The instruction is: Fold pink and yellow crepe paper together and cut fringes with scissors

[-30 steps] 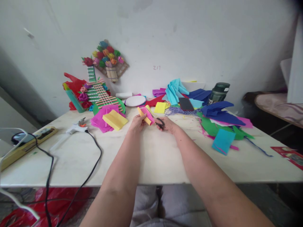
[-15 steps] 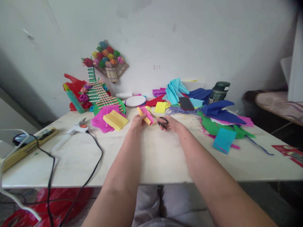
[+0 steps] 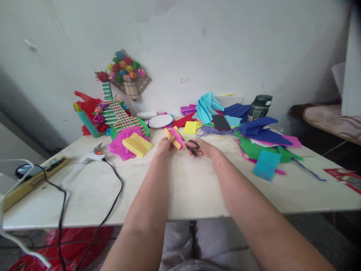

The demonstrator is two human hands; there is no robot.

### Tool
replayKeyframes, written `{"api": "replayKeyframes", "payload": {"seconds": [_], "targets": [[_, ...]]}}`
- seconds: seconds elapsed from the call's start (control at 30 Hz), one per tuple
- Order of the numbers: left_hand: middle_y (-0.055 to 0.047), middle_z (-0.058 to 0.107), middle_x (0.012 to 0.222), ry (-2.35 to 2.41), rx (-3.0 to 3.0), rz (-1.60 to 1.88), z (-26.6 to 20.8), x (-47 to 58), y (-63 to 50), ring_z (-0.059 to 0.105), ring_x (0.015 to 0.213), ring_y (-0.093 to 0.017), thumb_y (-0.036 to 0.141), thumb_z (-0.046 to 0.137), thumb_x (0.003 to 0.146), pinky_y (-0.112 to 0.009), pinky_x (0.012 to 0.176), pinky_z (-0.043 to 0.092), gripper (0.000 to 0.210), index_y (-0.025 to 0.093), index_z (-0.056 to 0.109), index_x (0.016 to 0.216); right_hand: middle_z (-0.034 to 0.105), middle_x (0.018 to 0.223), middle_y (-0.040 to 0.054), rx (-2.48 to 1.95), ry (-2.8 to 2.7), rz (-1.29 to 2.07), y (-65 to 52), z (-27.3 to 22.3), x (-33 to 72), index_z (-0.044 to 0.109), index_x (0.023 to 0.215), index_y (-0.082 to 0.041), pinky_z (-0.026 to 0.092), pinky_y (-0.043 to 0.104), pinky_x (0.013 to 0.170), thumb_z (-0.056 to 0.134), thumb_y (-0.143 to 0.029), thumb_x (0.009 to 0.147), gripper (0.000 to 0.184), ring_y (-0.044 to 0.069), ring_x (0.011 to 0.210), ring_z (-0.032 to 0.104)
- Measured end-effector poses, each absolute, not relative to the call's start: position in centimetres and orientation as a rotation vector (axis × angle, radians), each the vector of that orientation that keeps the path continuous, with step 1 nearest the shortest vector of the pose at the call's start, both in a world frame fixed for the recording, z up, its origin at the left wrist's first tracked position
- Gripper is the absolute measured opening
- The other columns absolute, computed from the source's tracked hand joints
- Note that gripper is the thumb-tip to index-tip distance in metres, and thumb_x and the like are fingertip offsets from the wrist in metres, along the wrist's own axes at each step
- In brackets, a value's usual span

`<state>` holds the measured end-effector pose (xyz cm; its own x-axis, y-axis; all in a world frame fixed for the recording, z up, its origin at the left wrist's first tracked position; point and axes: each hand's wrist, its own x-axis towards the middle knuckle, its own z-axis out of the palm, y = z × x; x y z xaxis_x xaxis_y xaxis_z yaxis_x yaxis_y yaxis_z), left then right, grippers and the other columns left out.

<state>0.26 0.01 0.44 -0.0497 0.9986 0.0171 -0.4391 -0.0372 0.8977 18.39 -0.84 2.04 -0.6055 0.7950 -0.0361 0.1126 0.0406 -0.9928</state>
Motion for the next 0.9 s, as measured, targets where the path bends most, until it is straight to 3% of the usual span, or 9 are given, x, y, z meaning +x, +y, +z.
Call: {"api": "replayKeyframes", "payload": {"seconds": [0.23, 0.53, 0.9], "targets": [[-0.006, 0.065, 0.068, 0.890, 0.820, 1.434, 0.4, 0.4, 0.1, 0.062, 0.056, -0.014, 0.013, 0.061, 0.073, -0.025, 0.055, 0.052, 0.006, 0.010, 0.061, 0.079, 0.060, 0.053, 0.0010, -0.910, -1.737, 1.595, -0.9, 1.8, 17.9, 0.049, 0.071, -0.015, 0.021, 0.014, 0.024, 0.057, -0.048, 0.076, 0.035, 0.009, 0.038, 0.055], [-0.004, 0.064, 0.063, 0.892, 0.805, 1.451, 0.6, 0.6, 0.0, 0.060, 0.052, -0.012, 0.011, 0.059, 0.074, -0.024, 0.052, 0.051, 0.003, 0.010, 0.059, 0.077, 0.055, 0.048, -0.0021, -0.916, -1.699, 1.539, -0.4, 1.1, 17.5, 0.049, 0.067, -0.015, 0.020, 0.014, 0.024, 0.059, -0.052, 0.074, 0.039, 0.006, 0.032, 0.049], [-0.005, 0.064, 0.066, 0.895, 0.808, 1.474, 0.5, 0.4, 0.2, 0.061, 0.055, -0.013, 0.013, 0.060, 0.073, -0.025, 0.055, 0.052, 0.005, 0.010, 0.060, 0.078, 0.052, 0.045, -0.0043, -1.014, -1.635, 1.519, -1.1, 1.7, 17.0, 0.049, 0.065, -0.015, 0.024, 0.013, 0.025, 0.059, -0.043, 0.077, 0.032, 0.004, 0.030, 0.043]]}}
